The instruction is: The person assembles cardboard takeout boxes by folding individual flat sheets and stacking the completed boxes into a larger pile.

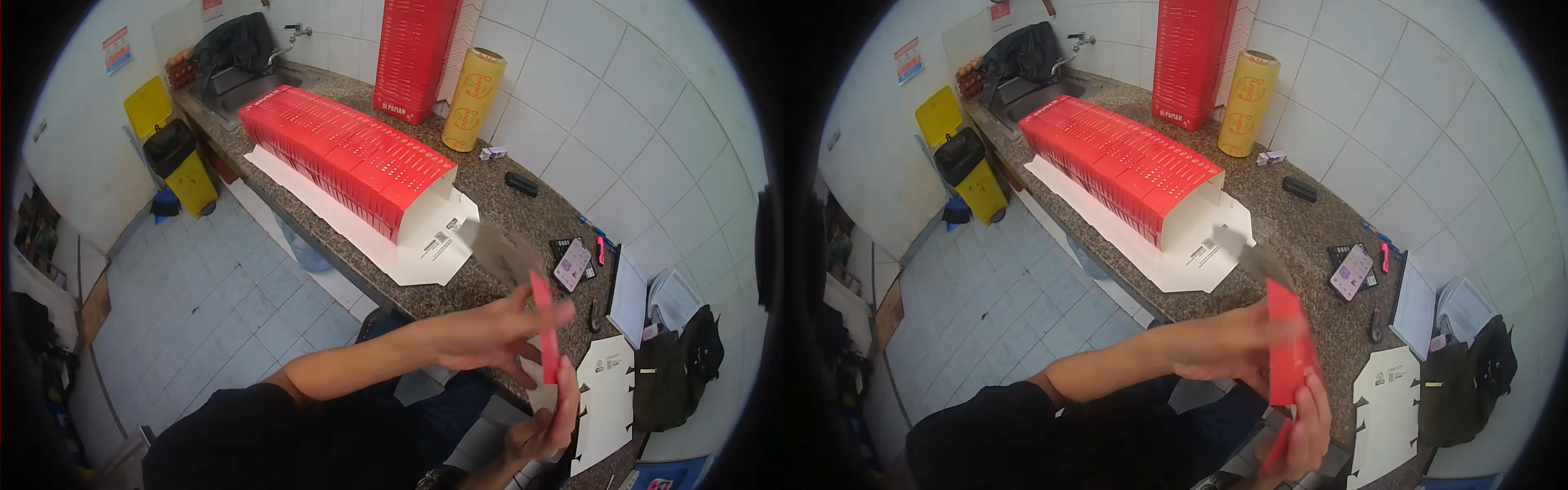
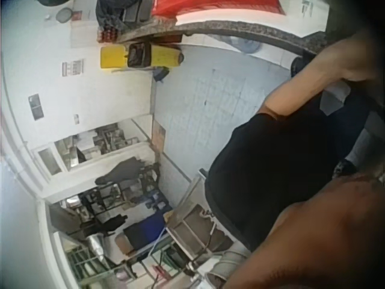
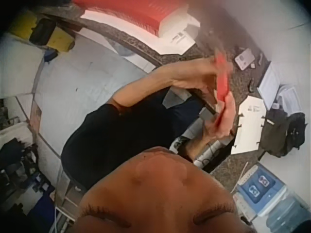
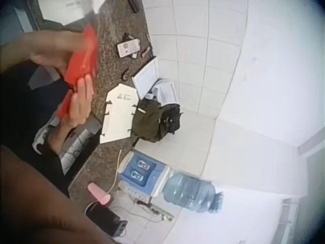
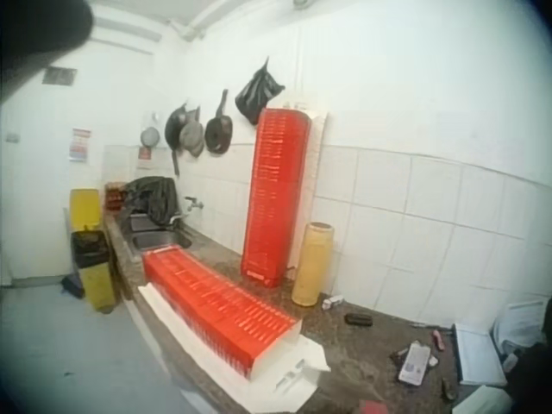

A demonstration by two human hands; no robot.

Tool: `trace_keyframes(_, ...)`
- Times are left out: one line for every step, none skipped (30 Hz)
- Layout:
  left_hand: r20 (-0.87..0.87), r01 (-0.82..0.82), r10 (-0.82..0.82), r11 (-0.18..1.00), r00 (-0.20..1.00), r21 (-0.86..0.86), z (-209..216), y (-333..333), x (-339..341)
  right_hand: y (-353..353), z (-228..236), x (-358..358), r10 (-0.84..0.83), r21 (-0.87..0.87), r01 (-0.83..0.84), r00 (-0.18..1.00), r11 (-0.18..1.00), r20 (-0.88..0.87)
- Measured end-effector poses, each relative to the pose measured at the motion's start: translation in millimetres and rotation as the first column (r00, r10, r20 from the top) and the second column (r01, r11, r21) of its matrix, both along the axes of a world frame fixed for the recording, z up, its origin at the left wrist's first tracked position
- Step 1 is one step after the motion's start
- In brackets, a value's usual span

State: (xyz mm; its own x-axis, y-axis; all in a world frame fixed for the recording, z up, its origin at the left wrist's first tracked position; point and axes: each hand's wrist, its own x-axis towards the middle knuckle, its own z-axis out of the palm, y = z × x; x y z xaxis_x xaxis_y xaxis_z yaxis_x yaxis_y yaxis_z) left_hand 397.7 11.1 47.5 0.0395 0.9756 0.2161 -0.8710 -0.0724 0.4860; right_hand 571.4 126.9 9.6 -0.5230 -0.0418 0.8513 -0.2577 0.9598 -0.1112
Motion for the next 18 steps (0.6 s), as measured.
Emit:
trace_keyframes(-0.235,-0.189,0.168,0.980,0.957,-0.069,5,2,5,-8,-5,-3,-0.133,-0.130,0.120,0.987,0.984,-0.093)
trace_keyframes(-0.469,-0.383,0.300,0.919,0.830,-0.089,7,3,8,-17,-8,-6,-0.272,-0.268,0.221,0.947,0.938,-0.172)
trace_keyframes(-0.394,-0.403,0.333,0.909,0.857,-0.107,4,4,12,-24,-7,-12,-0.277,-0.486,0.137,0.933,0.863,-0.229)
trace_keyframes(-0.394,-0.405,0.336,0.908,0.855,-0.106,-2,6,18,-22,-8,-16,-0.275,-0.485,0.135,0.934,0.864,-0.230)
trace_keyframes(-0.346,-0.444,0.388,0.891,0.854,-0.096,-9,10,26,-22,-7,-20,-0.235,-0.492,0.051,0.918,0.869,-0.321)
trace_keyframes(-0.296,-0.482,0.439,0.872,0.848,-0.090,-15,12,31,-23,-5,-24,-0.196,-0.490,-0.033,0.891,0.871,-0.408)
trace_keyframes(-0.266,-0.461,0.424,0.882,0.866,-0.095,-20,12,33,-25,5,-17,-0.123,-0.458,-0.006,0.960,0.889,-0.251)
trace_keyframes(-0.263,-0.451,0.414,0.887,0.872,-0.098,-20,11,35,-20,1,-14,-0.134,-0.459,0.005,0.960,0.888,-0.247)
trace_keyframes(-0.174,-0.420,0.399,0.900,0.900,-0.113,-20,7,37,-11,-5,-12,-0.141,-0.341,0.055,0.962,0.938,-0.233)
trace_keyframes(-0.083,-0.389,0.380,0.913,0.921,-0.127,-19,4,39,-6,-9,-10,-0.150,-0.216,0.102,0.965,0.971,-0.217)
trace_keyframes(-0.083,-0.382,0.373,0.915,0.924,-0.130,-18,2,42,-7,-2,-6,-0.126,-0.220,0.100,0.986,0.970,-0.108)
trace_keyframes(-0.080,-0.386,0.379,0.912,0.922,-0.136,-18,1,44,-8,-2,-6,-0.134,-0.223,0.107,0.985,0.969,-0.107)
trace_keyframes(-0.076,-0.391,0.383,0.909,0.920,-0.144,-19,0,48,-11,-2,-5,-0.198,-0.215,0.183,0.979,0.959,-0.051)
trace_keyframes(-0.076,-0.382,0.375,0.913,0.924,-0.145,-23,2,52,-13,-2,-5,-0.263,-0.202,0.258,0.965,0.945,0.004)
trace_keyframes(-0.054,-0.376,0.372,0.919,0.927,-0.115,-29,5,57,-17,-4,-5,-0.306,-0.247,0.300,0.952,0.921,0.014)
trace_keyframes(-0.033,-0.368,0.366,0.926,0.930,-0.086,-33,7,60,-21,-5,-6,-0.318,-0.249,0.312,0.948,0.917,0.016)
trace_keyframes(0.017,-0.342,0.344,0.937,0.939,-0.075,-33,8,61,-24,-6,-8,-0.371,-0.241,0.367,0.928,0.898,0.033)
trace_keyframes(0.017,-0.314,0.317,0.946,0.948,-0.084,-33,7,63,-30,-6,-9,-0.429,-0.234,0.428,0.902,0.873,0.052)
